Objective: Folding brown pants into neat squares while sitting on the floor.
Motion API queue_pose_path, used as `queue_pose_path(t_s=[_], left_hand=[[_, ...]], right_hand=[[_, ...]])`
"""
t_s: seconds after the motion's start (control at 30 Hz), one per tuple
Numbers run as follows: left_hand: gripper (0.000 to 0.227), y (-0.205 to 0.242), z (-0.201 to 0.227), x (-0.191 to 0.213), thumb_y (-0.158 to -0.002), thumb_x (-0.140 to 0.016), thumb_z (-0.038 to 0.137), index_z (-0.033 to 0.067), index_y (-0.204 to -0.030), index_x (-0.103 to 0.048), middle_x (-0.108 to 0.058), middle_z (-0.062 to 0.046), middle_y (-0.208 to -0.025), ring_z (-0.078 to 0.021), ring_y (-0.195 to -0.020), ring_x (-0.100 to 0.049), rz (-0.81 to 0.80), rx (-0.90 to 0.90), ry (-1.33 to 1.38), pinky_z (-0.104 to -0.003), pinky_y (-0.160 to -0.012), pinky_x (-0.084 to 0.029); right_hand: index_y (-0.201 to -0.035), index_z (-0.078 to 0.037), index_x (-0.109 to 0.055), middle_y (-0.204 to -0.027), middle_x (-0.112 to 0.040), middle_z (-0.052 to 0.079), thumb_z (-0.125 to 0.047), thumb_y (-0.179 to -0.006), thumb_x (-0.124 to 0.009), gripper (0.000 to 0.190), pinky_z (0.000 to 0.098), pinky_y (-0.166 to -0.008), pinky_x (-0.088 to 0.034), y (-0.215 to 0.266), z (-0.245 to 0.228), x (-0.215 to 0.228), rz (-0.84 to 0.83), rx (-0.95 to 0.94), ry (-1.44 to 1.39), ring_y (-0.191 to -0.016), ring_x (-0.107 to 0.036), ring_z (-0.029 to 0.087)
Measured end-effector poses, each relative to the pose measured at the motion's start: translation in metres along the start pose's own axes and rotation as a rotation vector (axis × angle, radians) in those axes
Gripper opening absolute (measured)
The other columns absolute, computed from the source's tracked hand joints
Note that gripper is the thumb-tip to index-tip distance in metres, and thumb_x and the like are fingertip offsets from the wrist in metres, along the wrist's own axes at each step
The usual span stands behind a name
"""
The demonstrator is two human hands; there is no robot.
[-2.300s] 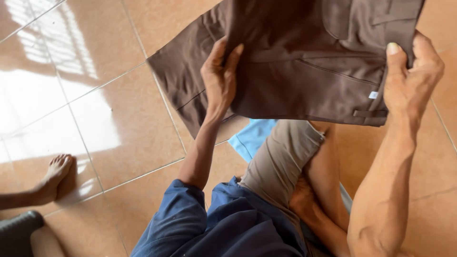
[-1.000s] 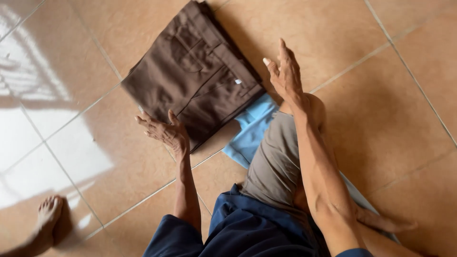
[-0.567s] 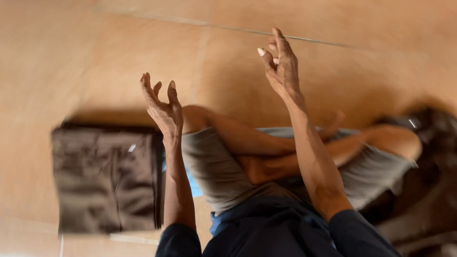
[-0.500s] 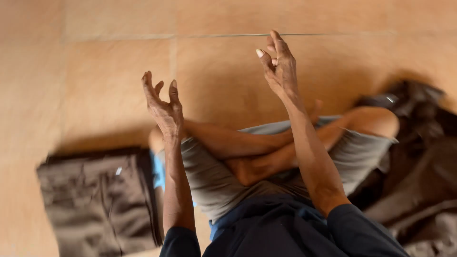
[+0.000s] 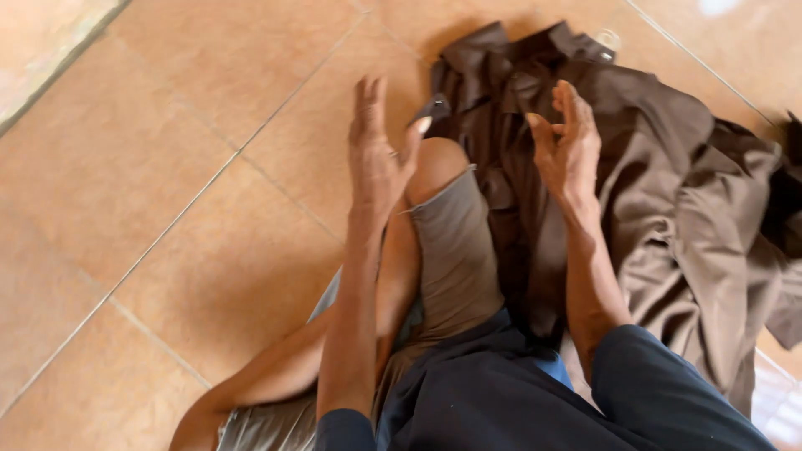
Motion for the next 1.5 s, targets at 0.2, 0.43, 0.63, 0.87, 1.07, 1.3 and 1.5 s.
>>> queue_pose_path(t_s=[0.2,0.43,0.63,0.87,1.07,1.3,1.5], left_hand=[[0.079,0.003,0.068,-0.132,-0.093,-0.076,0.047,0.0085,-0.152,-0.04,-0.042,-0.032,-0.157,-0.0452,-0.108,-0.07,-0.23,-0.115,0.138,-0.049,-0.093,-0.056],[0.101,0.079,0.108,-0.244,-0.085,-0.044,0.084,0.0239,-0.163,-0.023,-0.022,-0.029,-0.17,-0.0508,-0.144,-0.045,-0.644,-0.045,0.1,-0.066,-0.118,-0.033],[0.076,0.168,0.059,-0.292,-0.092,-0.068,0.052,0.0315,-0.158,-0.037,-0.043,-0.02,-0.16,-0.0457,-0.149,-0.042,-0.754,-0.04,-0.173,-0.07,-0.12,-0.029],[0.041,0.162,0.071,-0.271,-0.096,-0.066,0.017,0.0242,-0.135,-0.057,-0.065,-0.013,-0.142,-0.0371,-0.132,-0.062,-0.689,-0.031,-0.179,-0.062,-0.117,-0.038],[0.027,0.151,0.087,-0.254,-0.09,-0.067,0.011,0.0217,-0.114,-0.06,-0.072,-0.01,-0.127,-0.033,-0.114,-0.072,-0.433,-0.096,-0.104,-0.059,-0.114,-0.043],[0.038,0.124,0.142,-0.204,-0.087,-0.068,0.001,0.0221,-0.118,-0.06,-0.073,-0.008,-0.1,-0.0334,-0.091,-0.075,-0.294,0.113,0.156,-0.051,-0.087,-0.06],[0.044,0.101,0.14,-0.151,-0.098,-0.05,-0.006,0.0261,-0.125,-0.064,-0.07,-0.006,-0.097,-0.0308,-0.1,-0.072,0.026,0.484,0.675,-0.043,-0.092,-0.06]], right_hand=[[-0.141,0.02,-0.051,-0.134,-0.057,0.038,-0.002,-0.098,-0.081,0.056,0.0523,-0.094,-0.054,0.035,0.033,0.116,0.016,-0.042,0.395,-0.115,-0.062,0.051],[-0.147,0.022,-0.045,-0.139,-0.049,0.052,-0.039,-0.096,-0.077,0.085,0.0628,-0.095,-0.053,0.107,0.069,0.177,-0.182,-0.261,0.558,-0.124,-0.054,0.061],[-0.163,-0.015,-0.039,-0.159,-0.038,0.03,-0.071,-0.085,-0.062,0.099,0.0701,-0.109,-0.035,0.18,0.132,0.123,-0.369,-0.635,0.699,-0.145,-0.037,0.054],[-0.135,-0.017,-0.064,-0.119,-0.054,0.011,-0.068,-0.089,-0.07,0.069,0.0493,-0.093,-0.046,0.206,0.166,0.1,-0.048,-0.248,0.899,-0.107,-0.06,0.035],[-0.114,-0.016,-0.069,-0.101,-0.058,0.007,-0.03,-0.083,-0.089,0.039,0.044,-0.095,-0.044,0.192,0.148,0.1,0.004,-0.213,0.735,-0.098,-0.063,0.031],[-0.106,-0.003,-0.061,-0.095,-0.051,0.017,-0.011,-0.105,-0.084,0.025,0.045,-0.084,-0.047,0.158,0.091,0.083,0.174,-0.115,0.336,-0.088,-0.059,0.045],[-0.101,-0.001,-0.056,-0.085,-0.049,0.014,-0.003,-0.113,-0.072,0.02,0.0379,-0.081,-0.046,0.11,0.0,0.035,0.274,-0.053,0.003,-0.074,-0.053,0.031]])
Point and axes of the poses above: each hand's wrist, its own y-axis away from the middle knuckle, its own x-axis out of the back of the hand, z = x × y, the point moved 1 cm from there along -y, towards the middle knuckle
